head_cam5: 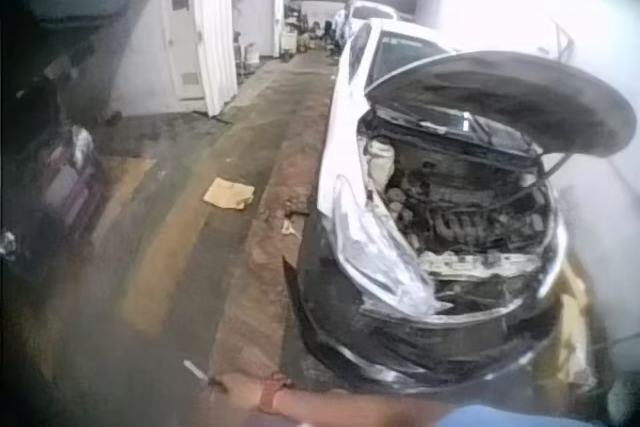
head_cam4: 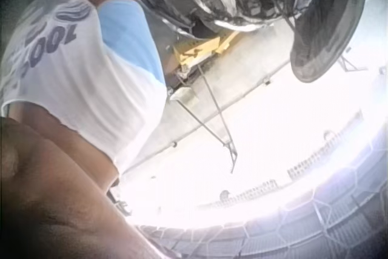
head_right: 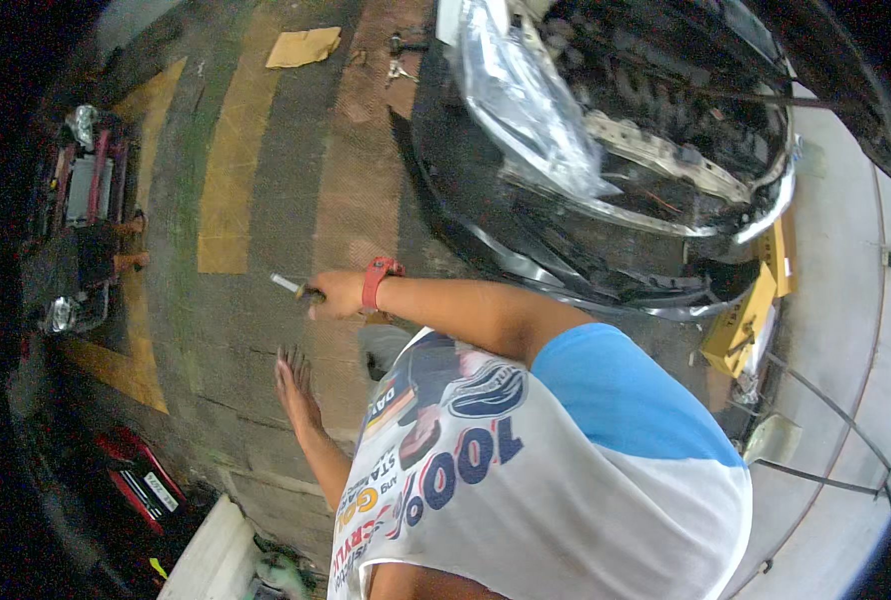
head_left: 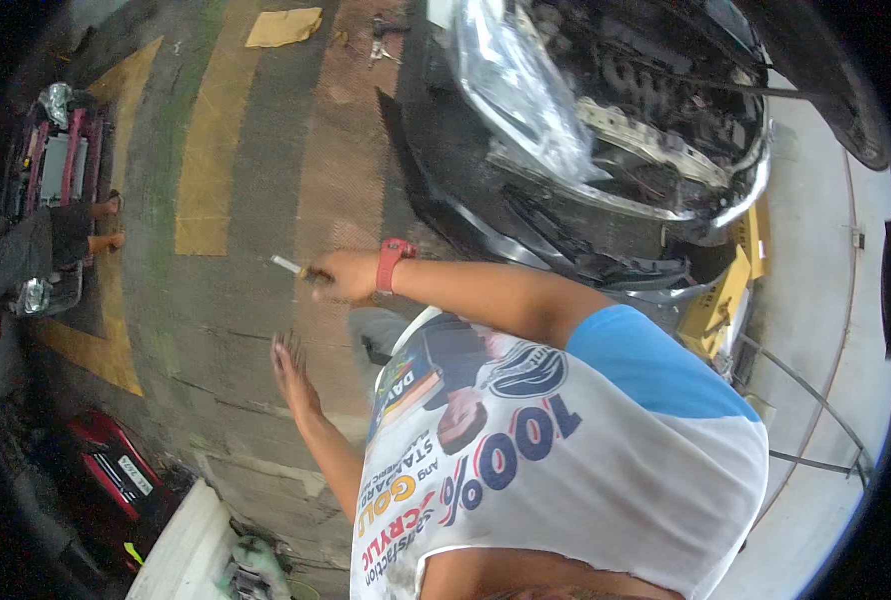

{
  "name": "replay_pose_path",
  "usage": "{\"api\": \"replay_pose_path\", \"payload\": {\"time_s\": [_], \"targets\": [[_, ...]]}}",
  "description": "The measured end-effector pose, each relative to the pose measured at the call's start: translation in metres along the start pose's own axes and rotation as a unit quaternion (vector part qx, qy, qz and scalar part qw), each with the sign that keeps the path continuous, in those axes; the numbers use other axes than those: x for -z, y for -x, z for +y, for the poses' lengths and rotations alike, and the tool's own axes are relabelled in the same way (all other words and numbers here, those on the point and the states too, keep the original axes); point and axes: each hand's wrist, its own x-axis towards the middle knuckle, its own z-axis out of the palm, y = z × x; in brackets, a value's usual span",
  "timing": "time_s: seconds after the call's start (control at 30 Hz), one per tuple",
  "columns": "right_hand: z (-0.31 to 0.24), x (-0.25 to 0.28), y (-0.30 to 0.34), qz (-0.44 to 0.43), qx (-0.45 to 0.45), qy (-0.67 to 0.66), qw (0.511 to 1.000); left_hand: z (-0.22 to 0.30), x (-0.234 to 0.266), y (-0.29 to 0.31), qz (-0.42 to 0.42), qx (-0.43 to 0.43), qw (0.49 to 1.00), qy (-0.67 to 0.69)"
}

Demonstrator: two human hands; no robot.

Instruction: The person uses pliers to adjust components under the front bumper of a white car, then unpacks plastic-wrapped parts and installs them near the front wheel arch using a wrench.

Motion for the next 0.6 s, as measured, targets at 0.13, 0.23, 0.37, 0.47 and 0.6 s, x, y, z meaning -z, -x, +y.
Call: {"api": "replay_pose_path", "payload": {"time_s": [0.13, 0.23, 0.37, 0.47, 0.6], "targets": [[0.007, 0.055, -0.084, 0.013, 0.005, -0.027, 1.000, 0.050, -0.034, -0.145, -0.069, 0.029, 0.970, 0.230], [0.022, 0.086, -0.152, 0.150, -0.088, 0.055, 0.983, 0.087, 0.048, -0.252, -0.097, 0.097, 0.953, 0.270], [0.088, 0.130, -0.153, 0.292, -0.228, 0.055, 0.927, 0.151, 0.055, -0.326, -0.049, 0.216, 0.954, 0.200], [0.098, 0.165, -0.146, 0.360, -0.214, -0.074, 0.905, 0.173, 0.054, -0.387, -0.091, 0.227, 0.960, 0.136], [0.117, 0.217, -0.165, 0.413, -0.315, -0.152, 0.841, 0.219, 0.000, -0.469, -0.170, 0.234, 0.956, -0.053]]}}
